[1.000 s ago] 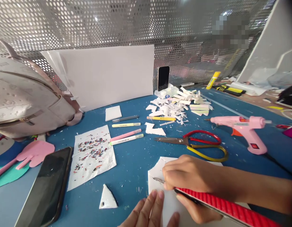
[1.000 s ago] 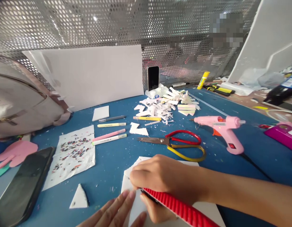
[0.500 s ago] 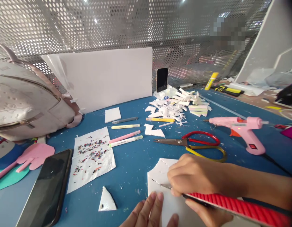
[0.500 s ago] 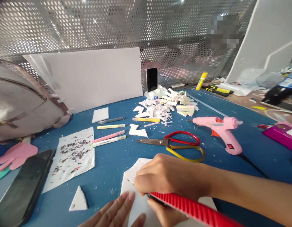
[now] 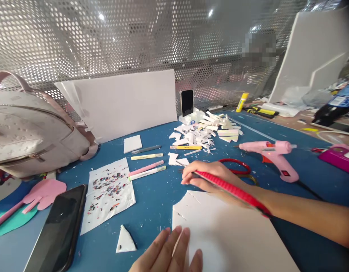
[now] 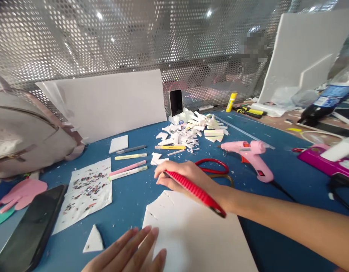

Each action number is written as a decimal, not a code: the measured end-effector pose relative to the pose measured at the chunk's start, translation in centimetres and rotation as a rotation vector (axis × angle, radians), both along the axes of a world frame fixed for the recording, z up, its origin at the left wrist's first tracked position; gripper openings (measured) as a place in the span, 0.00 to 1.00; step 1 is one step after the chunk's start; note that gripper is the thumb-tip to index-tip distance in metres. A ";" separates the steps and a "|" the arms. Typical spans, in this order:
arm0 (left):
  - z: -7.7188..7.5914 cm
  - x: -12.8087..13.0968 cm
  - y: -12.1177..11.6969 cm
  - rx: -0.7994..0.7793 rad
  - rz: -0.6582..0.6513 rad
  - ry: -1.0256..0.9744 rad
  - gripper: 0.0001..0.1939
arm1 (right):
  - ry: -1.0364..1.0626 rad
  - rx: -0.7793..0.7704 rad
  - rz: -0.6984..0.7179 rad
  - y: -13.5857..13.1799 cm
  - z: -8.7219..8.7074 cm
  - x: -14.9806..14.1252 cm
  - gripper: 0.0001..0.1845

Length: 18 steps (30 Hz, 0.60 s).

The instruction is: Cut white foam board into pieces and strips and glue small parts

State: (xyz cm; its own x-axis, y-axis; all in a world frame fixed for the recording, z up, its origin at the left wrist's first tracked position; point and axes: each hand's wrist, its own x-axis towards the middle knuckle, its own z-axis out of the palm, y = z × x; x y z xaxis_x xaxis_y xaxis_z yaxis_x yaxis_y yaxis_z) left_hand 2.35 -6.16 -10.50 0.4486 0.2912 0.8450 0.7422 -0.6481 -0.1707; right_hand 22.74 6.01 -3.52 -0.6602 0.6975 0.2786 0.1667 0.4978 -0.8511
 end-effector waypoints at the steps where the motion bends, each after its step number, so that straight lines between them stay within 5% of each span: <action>1: 0.1 -0.2 0.0 -0.010 -0.023 0.065 0.11 | -0.080 0.021 0.024 0.1 0.1 -0.1 0.10; 8: 2.4 -2.0 0.0 -0.008 -0.110 0.291 0.16 | -0.302 0.053 0.128 -0.5 0.7 -0.2 0.15; 13: 4.2 -3.5 0.7 -0.032 -0.147 0.370 0.17 | -0.117 -0.138 0.016 -0.7 0.2 -0.3 0.16; 15: 5.1 -4.4 1.1 -0.130 -0.142 0.373 0.16 | -0.022 -0.207 -0.007 -0.6 0.3 -0.3 0.17; 18: 6.5 -5.6 1.6 -0.510 -0.106 0.287 0.22 | 0.066 -0.238 -0.025 -0.2 0.3 -0.3 0.19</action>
State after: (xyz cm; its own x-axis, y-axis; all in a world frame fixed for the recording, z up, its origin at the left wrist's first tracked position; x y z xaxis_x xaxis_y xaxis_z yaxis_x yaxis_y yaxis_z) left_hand -3.30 -4.61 -3.95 0.6870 0.5698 0.4510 0.6392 -0.7690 -0.0023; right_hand 22.43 5.76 -3.17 -0.6277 0.7646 0.1461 0.1169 0.2782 -0.9534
